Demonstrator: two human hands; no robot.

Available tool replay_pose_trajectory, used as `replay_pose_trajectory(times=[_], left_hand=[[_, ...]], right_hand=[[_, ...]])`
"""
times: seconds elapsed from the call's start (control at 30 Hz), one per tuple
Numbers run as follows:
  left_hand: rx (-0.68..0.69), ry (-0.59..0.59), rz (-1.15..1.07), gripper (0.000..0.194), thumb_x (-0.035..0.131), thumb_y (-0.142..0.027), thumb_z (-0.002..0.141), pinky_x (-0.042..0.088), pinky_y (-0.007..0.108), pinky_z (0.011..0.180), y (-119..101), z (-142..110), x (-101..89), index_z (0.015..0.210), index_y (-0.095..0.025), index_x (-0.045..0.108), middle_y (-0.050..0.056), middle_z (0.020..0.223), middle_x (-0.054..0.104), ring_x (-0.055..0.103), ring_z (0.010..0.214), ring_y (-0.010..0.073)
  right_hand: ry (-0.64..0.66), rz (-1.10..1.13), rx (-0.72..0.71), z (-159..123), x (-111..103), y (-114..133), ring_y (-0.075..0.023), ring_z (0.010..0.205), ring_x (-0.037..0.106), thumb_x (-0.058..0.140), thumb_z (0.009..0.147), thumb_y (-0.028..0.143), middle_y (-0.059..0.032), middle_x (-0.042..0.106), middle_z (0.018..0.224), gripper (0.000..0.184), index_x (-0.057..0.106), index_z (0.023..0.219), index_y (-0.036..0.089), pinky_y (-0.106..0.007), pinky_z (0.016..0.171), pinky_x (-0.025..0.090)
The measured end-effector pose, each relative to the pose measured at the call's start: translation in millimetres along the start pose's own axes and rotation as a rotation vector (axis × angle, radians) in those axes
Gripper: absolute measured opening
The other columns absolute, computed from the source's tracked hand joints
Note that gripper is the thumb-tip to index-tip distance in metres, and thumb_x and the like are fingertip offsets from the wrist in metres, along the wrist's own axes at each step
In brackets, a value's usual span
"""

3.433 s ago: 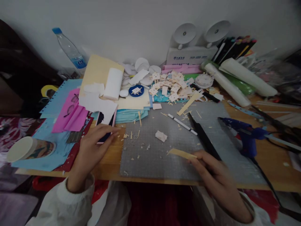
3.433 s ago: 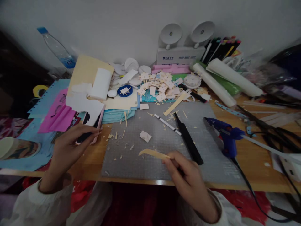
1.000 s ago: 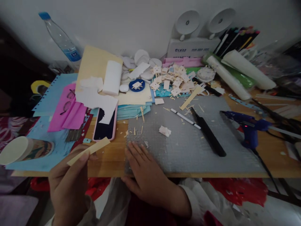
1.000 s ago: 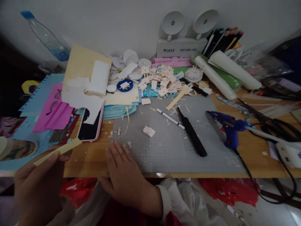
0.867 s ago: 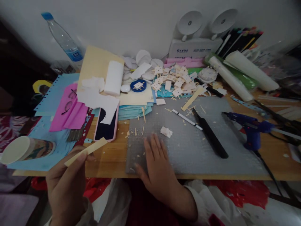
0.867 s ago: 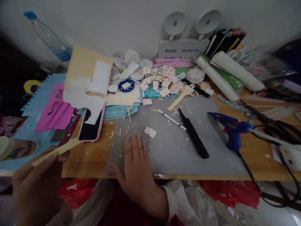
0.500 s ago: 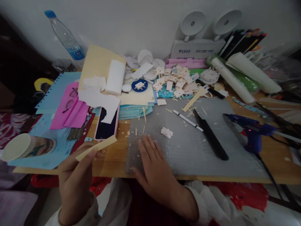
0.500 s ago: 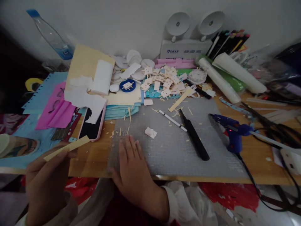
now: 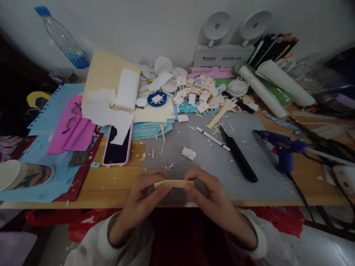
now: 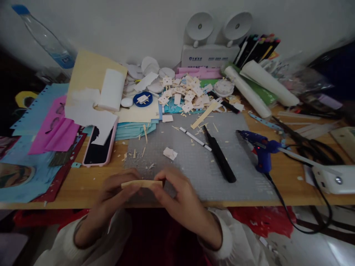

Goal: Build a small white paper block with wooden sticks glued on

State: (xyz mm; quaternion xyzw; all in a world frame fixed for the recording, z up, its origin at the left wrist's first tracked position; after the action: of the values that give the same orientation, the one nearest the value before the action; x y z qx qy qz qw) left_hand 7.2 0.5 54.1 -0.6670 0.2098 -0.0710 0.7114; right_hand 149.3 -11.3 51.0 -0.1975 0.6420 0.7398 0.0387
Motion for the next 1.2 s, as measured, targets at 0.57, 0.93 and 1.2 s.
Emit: replay_pose_trajectory(times=[0.57,0.93,1.2], left_hand=[[0.313,0.281,0.668,0.031,0.047,-0.019,0.093,0.048,0.039,0.099,-3.0,11.2,92.7,0.123,-0.015,0.057,0.011,0.125,0.061,0.057,0.114,0.022],[0.381,0.222,1.033,0.037,0.045,-0.019,0.094,0.045,0.043,0.103,9.3,0.6,87.4,0.13,-0.014,0.053,0.009,0.135,0.059,0.054,0.125,0.0236],[0.452,0.222,1.05,0.042,0.046,-0.02,0.092,0.046,0.043,0.101,5.0,-6.7,88.0,0.132,-0.009,0.051,0.011,0.14,0.054,0.05,0.129,0.0258]], right_hand=[[-0.369,-0.204,0.308,-58.7,-79.1,-73.7,-0.0095,0.049,0.04,0.051,0.092,0.039,0.0039,0.042,0.053,0.039,0.048,0.059,0.019,-0.022,0.046,0.032],[-0.191,-0.802,0.159,-41.6,-45.1,-54.9,-0.0134,0.054,0.051,0.042,0.096,0.032,-0.0008,0.055,0.055,0.041,0.049,0.058,0.019,-0.028,0.057,0.031],[0.092,-0.805,0.037,-29.9,-14.8,-47.2,-0.0164,0.06,0.059,0.038,0.097,0.025,-0.0025,0.063,0.064,0.035,0.057,0.068,0.019,-0.03,0.06,0.033]])
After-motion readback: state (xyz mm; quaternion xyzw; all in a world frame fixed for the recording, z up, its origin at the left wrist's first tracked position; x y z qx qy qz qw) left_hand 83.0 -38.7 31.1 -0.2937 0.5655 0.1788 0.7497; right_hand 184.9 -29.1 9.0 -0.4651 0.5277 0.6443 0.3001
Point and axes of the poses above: each hand's wrist, its own z-axis towards the middle knuckle, its own x-axis out of the palm, y = z × x, the point moved 9 cm from there along z, towards the middle knuckle
